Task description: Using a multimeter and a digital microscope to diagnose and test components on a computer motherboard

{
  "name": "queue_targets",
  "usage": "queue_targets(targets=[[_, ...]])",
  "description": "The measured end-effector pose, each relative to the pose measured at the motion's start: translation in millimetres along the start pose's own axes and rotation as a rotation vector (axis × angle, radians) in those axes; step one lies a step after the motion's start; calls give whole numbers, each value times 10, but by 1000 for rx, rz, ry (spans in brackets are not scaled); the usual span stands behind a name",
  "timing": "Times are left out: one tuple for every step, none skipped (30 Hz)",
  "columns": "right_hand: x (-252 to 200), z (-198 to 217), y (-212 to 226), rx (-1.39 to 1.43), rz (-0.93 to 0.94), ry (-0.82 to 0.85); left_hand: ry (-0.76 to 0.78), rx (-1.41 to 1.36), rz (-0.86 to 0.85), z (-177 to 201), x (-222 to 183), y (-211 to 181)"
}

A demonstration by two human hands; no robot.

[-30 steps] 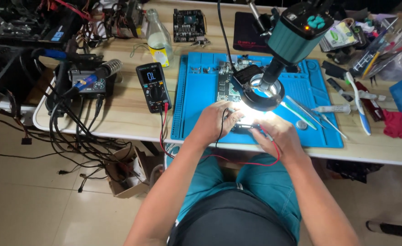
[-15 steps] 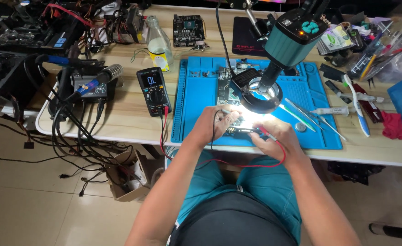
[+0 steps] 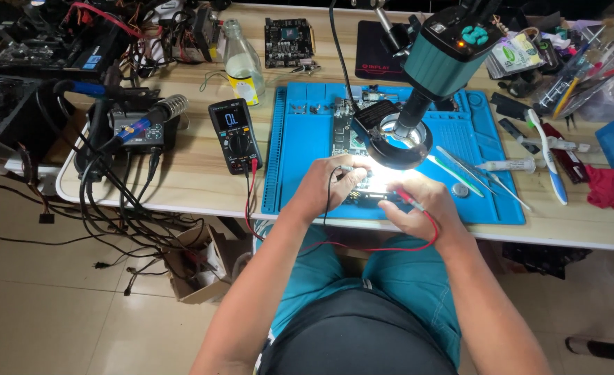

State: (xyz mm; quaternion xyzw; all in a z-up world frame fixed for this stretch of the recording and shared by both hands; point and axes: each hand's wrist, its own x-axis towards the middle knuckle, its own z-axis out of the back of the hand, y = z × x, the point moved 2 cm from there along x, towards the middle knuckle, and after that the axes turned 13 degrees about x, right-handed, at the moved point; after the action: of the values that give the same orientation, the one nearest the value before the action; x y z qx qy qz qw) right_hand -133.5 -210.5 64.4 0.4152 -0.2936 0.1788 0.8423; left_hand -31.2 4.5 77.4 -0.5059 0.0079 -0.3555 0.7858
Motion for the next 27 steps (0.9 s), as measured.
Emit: queue_targets(targets=[[-18, 17, -55, 48, -67, 11, 3, -25, -5, 22, -12, -31], [-37, 33, -111, 95, -133, 22, 7, -49, -9, 44, -23, -61], [-48, 38, -165, 97, -135, 23, 7, -49, -7, 34, -23, -43], [-61, 41, -223, 101, -158, 22, 7, -39, 12, 25, -23, -20], [-80, 43, -279, 106, -181, 21, 8, -29, 32, 13, -30, 3], [-93, 54, -359, 107, -184, 22, 9, -30, 34, 20, -16, -56], [-134, 60, -438, 113, -214, 10, -22, -92, 27, 24, -25, -112], [-178, 63, -522, 118, -244, -1, -54, -154, 20, 26, -32, -162], [-196, 58, -552, 120, -253, 2, -50, -157, 28, -8, -19, -70], [-214, 55, -585, 121, -266, -3, -35, -154, 56, -46, -5, 25], [-223, 63, -619, 120, -279, -9, -20, -152, 81, -86, 21, 115], [-190, 69, -559, 119, -286, -7, -16, -156, 87, -92, 24, 149], [-145, 79, -515, 120, -341, -16, -31, -168, 46, -89, 43, 173], [-99, 91, -469, 121, -396, -25, -45, -181, 5, -86, 62, 195], [-29, 105, -310, 121, -400, -25, -42, -183, 8, -109, 58, 226], [40, 118, -153, 160, -423, -33, -39, -179, 17, -130, 53, 258], [119, 126, 2, 200, -443, -41, -37, -172, 26, -143, 51, 291], [124, 121, -24, 201, -446, -42, -35, -173, 28, -164, 70, 333], [132, 123, -49, 186, -436, -43, -39, -212, 38, -190, 93, 374], [140, 127, -74, 171, -427, -45, -43, -251, 49, -215, 117, 414], [85, 121, -166, 171, -429, -45, -42, -252, 50, -202, 114, 387], [30, 116, -256, 155, -435, -54, -53, -242, 52, -186, 111, 360], [-23, 106, -346, 141, -440, -63, -65, -232, 54, -164, 106, 335], [-20, 122, -323, 141, -441, -64, -64, -232, 54, -154, 112, 364], [-17, 139, -299, 143, -435, -57, -77, -210, 55, -144, 116, 393], [-13, 155, -274, 144, -429, -49, -91, -188, 56, -134, 121, 423], [-24, 155, -280, 144, -429, -49, -90, -188, 56, -145, 114, 408]])
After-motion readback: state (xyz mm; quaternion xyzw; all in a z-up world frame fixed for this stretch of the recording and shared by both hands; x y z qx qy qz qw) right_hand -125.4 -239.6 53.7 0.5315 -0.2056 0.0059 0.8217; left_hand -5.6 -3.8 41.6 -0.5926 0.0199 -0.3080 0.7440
